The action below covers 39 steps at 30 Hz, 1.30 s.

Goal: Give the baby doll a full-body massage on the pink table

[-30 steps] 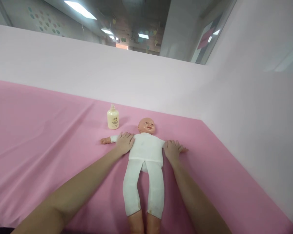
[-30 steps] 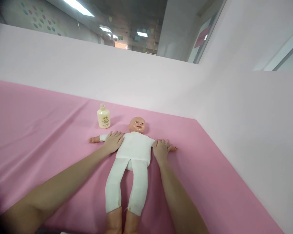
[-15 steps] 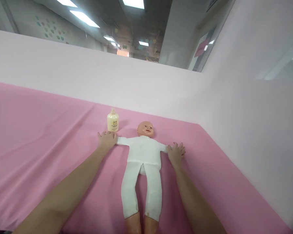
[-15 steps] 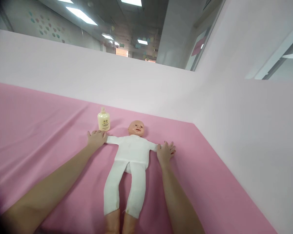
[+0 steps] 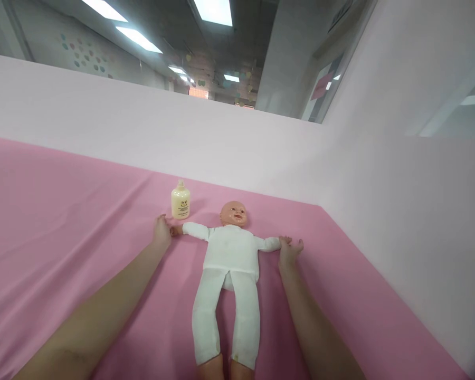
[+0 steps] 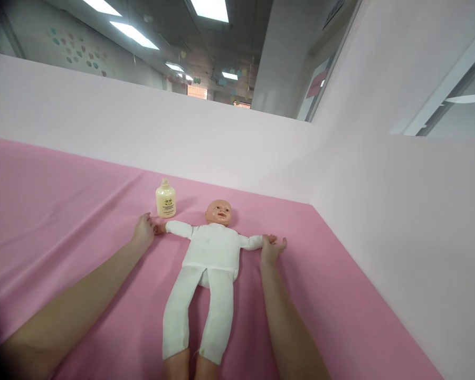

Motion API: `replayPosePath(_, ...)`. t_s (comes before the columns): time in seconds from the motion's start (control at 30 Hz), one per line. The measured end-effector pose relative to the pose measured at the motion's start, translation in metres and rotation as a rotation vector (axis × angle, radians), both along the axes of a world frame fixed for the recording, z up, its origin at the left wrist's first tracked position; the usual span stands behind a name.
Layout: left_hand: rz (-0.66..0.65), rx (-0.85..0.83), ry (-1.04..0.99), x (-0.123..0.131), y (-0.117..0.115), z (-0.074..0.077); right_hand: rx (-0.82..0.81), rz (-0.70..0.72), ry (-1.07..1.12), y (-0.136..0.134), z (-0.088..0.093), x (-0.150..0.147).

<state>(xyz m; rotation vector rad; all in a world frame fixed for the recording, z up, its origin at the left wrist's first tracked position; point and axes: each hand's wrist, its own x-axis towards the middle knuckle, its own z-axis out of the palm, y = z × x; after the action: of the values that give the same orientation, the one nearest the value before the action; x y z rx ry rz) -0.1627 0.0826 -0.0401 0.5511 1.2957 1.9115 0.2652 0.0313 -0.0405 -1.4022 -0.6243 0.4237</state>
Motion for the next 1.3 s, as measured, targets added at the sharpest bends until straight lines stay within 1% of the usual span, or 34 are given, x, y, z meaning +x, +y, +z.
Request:
replayPosePath(0.1, 0.038, -0.040, -0.194, -0.005, 0.003, 0.001, 0.054, 0.008, 0.092, 0.006, -0.003, 0.003)
replayPosePath(0.23, 0.043, -0.016, -0.366, -0.005, -0.002, 0.007, 0.114, 0.048, 0.192, 0.008, -0.003, 0.006)
replayPosePath(0.3, 0.020, 0.020, -0.426, 0.003, -0.006, 0.008, 0.133, 0.078, 0.226, 0.006, -0.002, 0.005)
replayPosePath(0.37, -0.016, 0.083, -0.462, 0.017, -0.012, 0.007, 0.145, 0.104, 0.246, 0.004, -0.001, 0.003)
replayPosePath(0.43, -0.065, 0.143, -0.422, 0.032, -0.017, 0.005, 0.153, 0.124, 0.250, 0.003, 0.001, -0.002)
replayPosePath(0.53, -0.112, 0.135, -0.236, 0.051, -0.024, 0.002, 0.178, 0.118, 0.228, -0.001, 0.007, -0.012)
replayPosePath(0.6, -0.135, 0.126, -0.121, 0.057, -0.027, 0.001, 0.203, 0.112, 0.198, -0.006, 0.011, -0.020)
replayPosePath(0.67, -0.165, 0.145, -0.048, 0.061, -0.028, 0.003, 0.235, 0.152, 0.131, -0.013, 0.017, -0.031)
replayPosePath(0.7, -0.184, 0.176, -0.003, 0.062, -0.029, 0.005, 0.255, 0.206, 0.061, -0.017, 0.019, -0.037)
replayPosePath(0.77, -0.243, 0.261, 0.137, 0.067, -0.033, 0.008, 0.276, 0.309, -0.113, -0.025, 0.023, -0.048)
replayPosePath(0.8, -0.286, 0.305, 0.241, 0.070, -0.035, 0.010, 0.273, 0.361, -0.215, -0.028, 0.024, -0.054)
replayPosePath(0.87, -0.388, 0.361, 0.496, 0.079, -0.042, 0.012, 0.247, 0.481, -0.446, -0.033, 0.026, -0.063)
replayPosePath(0.97, -0.568, 0.400, 0.936, 0.092, -0.053, 0.016, 0.193, 0.699, -0.846, -0.039, 0.030, -0.072)
replayPosePath(1.03, -0.660, 0.424, 1.171, 0.098, -0.057, 0.017, 0.168, 0.780, -1.044, -0.042, 0.034, -0.075)
replayPosePath(1.07, -0.682, 0.429, 1.245, 0.101, -0.058, 0.018, 0.163, 0.791, -1.102, -0.043, 0.036, -0.075)
replayPosePath(1.17, -0.678, 0.418, 1.330, 0.103, -0.057, 0.019, 0.155, 0.786, -1.173, -0.045, 0.040, -0.077)
replayPosePath(1.3, -0.676, 0.399, 1.356, 0.102, -0.056, 0.019, 0.155, 0.772, -1.151, -0.044, 0.037, -0.077)
